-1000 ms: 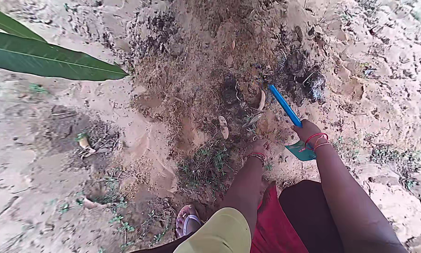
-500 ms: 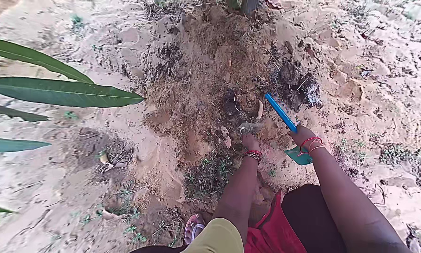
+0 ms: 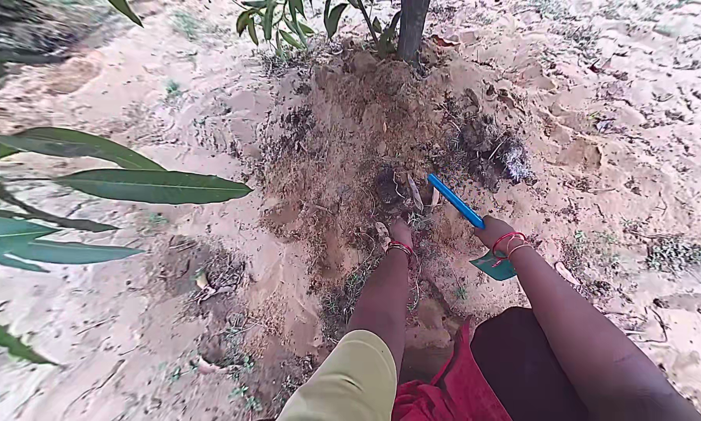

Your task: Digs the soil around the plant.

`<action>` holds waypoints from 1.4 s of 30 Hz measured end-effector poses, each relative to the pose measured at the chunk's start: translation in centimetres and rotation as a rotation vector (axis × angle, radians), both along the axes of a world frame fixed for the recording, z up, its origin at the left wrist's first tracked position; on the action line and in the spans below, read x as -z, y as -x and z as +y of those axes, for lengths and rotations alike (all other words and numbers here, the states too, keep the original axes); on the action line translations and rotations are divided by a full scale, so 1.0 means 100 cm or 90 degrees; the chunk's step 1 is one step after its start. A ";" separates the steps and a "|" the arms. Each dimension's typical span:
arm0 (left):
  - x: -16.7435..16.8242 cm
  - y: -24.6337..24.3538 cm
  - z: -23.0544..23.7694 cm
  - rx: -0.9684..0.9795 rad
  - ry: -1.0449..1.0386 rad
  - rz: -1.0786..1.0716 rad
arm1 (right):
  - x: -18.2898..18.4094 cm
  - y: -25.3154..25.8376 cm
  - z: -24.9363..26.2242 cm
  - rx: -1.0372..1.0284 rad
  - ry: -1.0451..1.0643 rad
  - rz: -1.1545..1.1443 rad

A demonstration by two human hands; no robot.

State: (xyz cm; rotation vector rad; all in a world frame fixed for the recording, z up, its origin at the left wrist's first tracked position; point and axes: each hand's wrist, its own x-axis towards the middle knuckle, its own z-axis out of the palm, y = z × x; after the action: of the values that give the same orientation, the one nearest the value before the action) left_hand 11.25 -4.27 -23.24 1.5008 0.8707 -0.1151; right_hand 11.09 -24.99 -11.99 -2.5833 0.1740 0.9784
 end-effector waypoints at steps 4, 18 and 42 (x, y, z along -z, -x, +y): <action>-0.005 0.020 0.024 0.122 -0.213 0.121 | 0.012 0.001 -0.003 -0.021 0.028 0.022; -0.040 0.046 0.099 0.741 -0.435 0.354 | 0.025 -0.006 0.001 0.033 -0.002 -0.011; -0.243 0.256 0.227 0.589 -0.467 0.324 | 0.084 -0.035 0.099 0.087 -0.167 -0.150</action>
State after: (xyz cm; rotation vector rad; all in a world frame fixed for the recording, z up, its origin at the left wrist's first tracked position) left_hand -14.35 18.39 1.08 2.5501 0.5443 -0.9741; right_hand 14.57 -15.04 -20.42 -2.3845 0.1464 0.5983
